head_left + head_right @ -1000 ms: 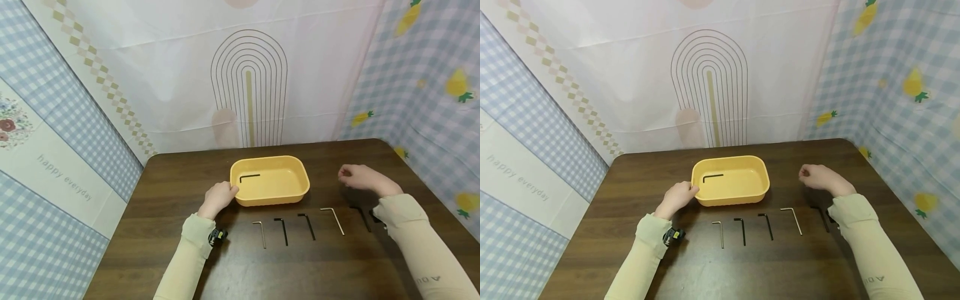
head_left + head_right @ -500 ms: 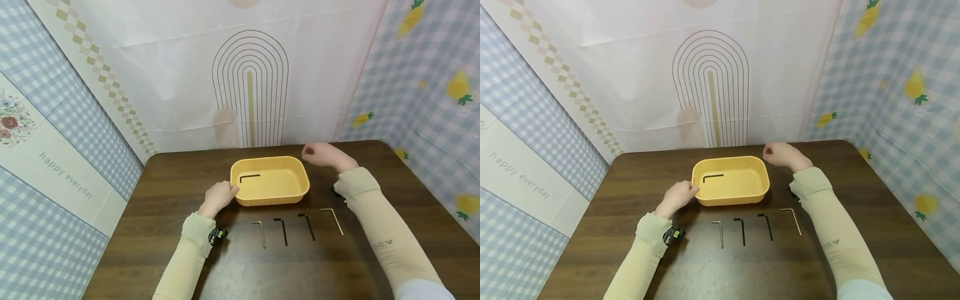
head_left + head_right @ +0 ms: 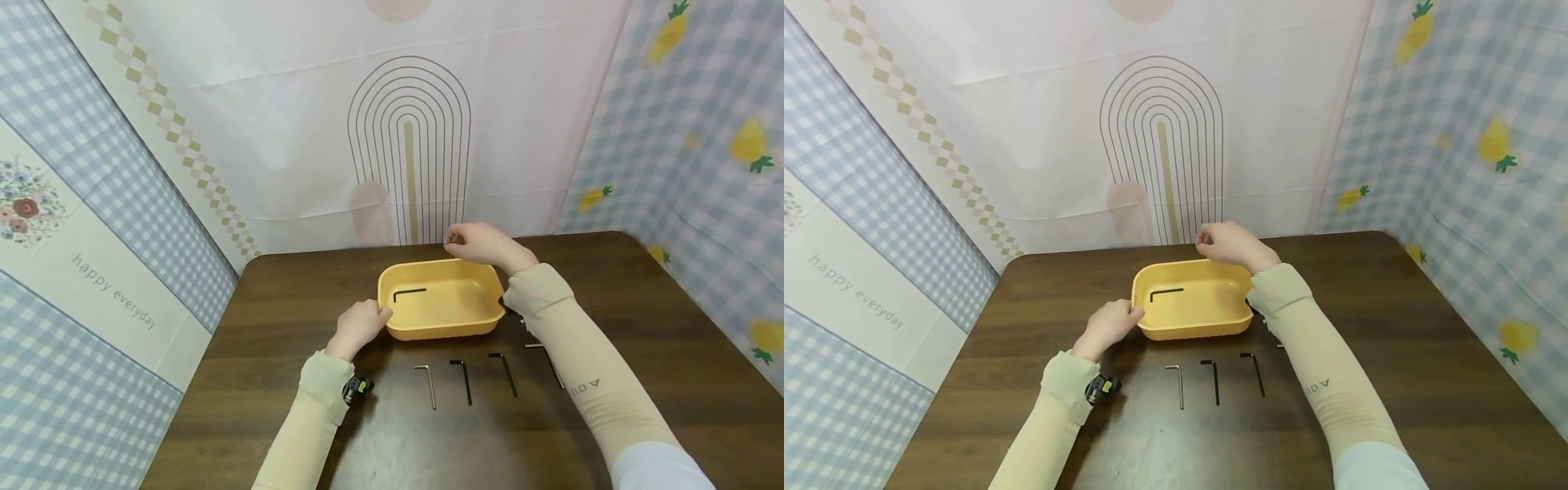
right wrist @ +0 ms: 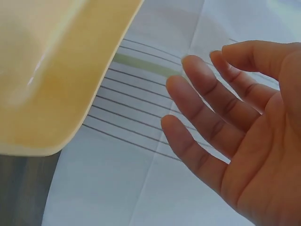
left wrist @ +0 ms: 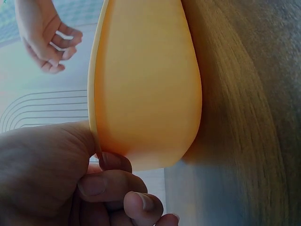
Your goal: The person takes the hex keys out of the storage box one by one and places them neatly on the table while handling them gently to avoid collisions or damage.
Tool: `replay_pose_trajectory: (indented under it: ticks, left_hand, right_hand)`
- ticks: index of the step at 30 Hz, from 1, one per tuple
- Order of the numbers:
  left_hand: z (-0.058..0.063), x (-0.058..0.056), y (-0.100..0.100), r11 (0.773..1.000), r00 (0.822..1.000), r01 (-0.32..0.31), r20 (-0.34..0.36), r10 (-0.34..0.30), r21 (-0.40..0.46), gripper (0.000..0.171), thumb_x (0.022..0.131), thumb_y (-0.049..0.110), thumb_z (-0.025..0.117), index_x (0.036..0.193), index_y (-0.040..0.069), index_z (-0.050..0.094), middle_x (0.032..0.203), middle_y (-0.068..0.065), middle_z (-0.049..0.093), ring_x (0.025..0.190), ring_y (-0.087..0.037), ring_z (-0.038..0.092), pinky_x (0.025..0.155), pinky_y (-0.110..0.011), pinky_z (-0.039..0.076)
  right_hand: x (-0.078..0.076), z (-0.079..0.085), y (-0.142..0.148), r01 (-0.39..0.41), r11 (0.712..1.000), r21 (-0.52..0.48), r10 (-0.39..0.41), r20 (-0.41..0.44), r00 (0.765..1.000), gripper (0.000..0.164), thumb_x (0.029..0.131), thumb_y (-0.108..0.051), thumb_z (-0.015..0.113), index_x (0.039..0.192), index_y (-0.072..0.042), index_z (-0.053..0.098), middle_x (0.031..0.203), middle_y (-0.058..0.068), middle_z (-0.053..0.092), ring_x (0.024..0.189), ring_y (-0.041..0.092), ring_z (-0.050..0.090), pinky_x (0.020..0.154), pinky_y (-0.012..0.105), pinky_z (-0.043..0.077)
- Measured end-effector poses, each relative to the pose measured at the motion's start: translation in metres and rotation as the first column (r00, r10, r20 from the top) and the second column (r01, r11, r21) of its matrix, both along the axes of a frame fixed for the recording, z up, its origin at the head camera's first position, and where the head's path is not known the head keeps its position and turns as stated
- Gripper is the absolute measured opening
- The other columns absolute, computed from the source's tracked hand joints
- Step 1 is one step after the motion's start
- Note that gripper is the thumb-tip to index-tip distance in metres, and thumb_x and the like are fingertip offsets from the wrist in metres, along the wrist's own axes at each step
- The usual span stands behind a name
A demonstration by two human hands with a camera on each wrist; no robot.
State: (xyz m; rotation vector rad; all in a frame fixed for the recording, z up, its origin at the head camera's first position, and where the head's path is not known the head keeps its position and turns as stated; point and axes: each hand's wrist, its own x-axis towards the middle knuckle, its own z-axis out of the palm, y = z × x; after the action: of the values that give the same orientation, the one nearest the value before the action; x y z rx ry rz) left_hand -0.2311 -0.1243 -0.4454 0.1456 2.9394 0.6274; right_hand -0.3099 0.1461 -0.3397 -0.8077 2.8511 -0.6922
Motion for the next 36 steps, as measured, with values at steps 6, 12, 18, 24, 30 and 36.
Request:
replay_pose_trajectory:
  ticks: [6,12,18,24,30,36]
  left_hand:
    - [-0.001,0.0,0.0,1.0,1.0,-0.006,0.001,0.006,-0.004,0.039,0.095,0.033,0.044,0.061,0.015,0.041,0.059,-0.001,0.039,0.053,-0.018,0.04,0.051,-0.034,0.033]
    - [-0.002,-0.001,-0.001,1.0,1.0,-0.005,0.009,0.005,-0.003,0.039,0.095,0.033,0.043,0.061,0.015,0.041,0.059,-0.001,0.04,0.052,-0.018,0.039,0.051,-0.034,0.033]
    - [-0.001,-0.001,-0.001,1.0,1.0,-0.008,0.014,0.008,-0.009,0.038,0.095,0.033,0.045,0.062,0.015,0.044,0.06,-0.001,0.041,0.053,-0.018,0.042,0.05,-0.034,0.035]
    - [0.002,-0.002,0.0,1.0,1.0,0.01,0.016,-0.01,-0.016,0.039,0.096,0.033,0.045,0.061,0.015,0.043,0.059,-0.001,0.04,0.052,-0.018,0.041,0.05,-0.034,0.034]
    - [0.003,-0.003,0.001,1.0,1.0,0.003,0.01,-0.003,-0.009,0.039,0.095,0.032,0.045,0.06,0.015,0.041,0.058,0.0,0.039,0.052,-0.019,0.041,0.051,-0.035,0.034]
    - [0.003,0.0,0.002,1.0,1.0,-0.003,0.014,0.003,-0.013,0.038,0.095,0.033,0.045,0.061,0.015,0.044,0.06,-0.001,0.042,0.054,-0.02,0.045,0.051,-0.035,0.036]
  right_hand:
    - [-0.002,-0.002,-0.015,-0.035,0.999,0.008,0.035,-0.011,0.999,0.015,0.098,-0.018,0.055,0.104,-0.009,0.065,0.087,0.004,0.063,0.078,0.021,0.053,0.079,0.04,0.044]
    - [-0.006,-0.011,-0.03,-0.081,0.996,0.034,0.08,0.034,0.996,0.014,0.097,-0.016,0.056,0.103,-0.008,0.065,0.094,0.006,0.065,0.085,0.022,0.056,0.083,0.041,0.046]
    - [-0.006,-0.015,-0.048,-0.147,0.986,0.075,0.142,0.07,0.987,0.014,0.098,-0.019,0.057,0.103,-0.01,0.066,0.1,0.005,0.067,0.093,0.022,0.059,0.088,0.042,0.047]
    - [-0.01,-0.016,-0.063,-0.168,0.974,0.151,0.159,0.069,0.985,0.017,0.097,-0.018,0.056,0.107,-0.009,0.067,0.104,0.006,0.067,0.097,0.022,0.06,0.091,0.043,0.047]
    - [-0.018,-0.02,-0.086,-0.232,0.945,0.229,0.217,0.088,0.972,0.029,0.096,-0.016,0.055,0.12,-0.004,0.067,0.119,0.011,0.068,0.112,0.026,0.062,0.098,0.043,0.047]
    - [-0.018,-0.03,-0.109,-0.296,0.899,0.322,0.283,0.088,0.955,0.038,0.093,-0.015,0.056,0.128,-0.004,0.064,0.122,0.014,0.066,0.112,0.027,0.06,0.097,0.041,0.047]
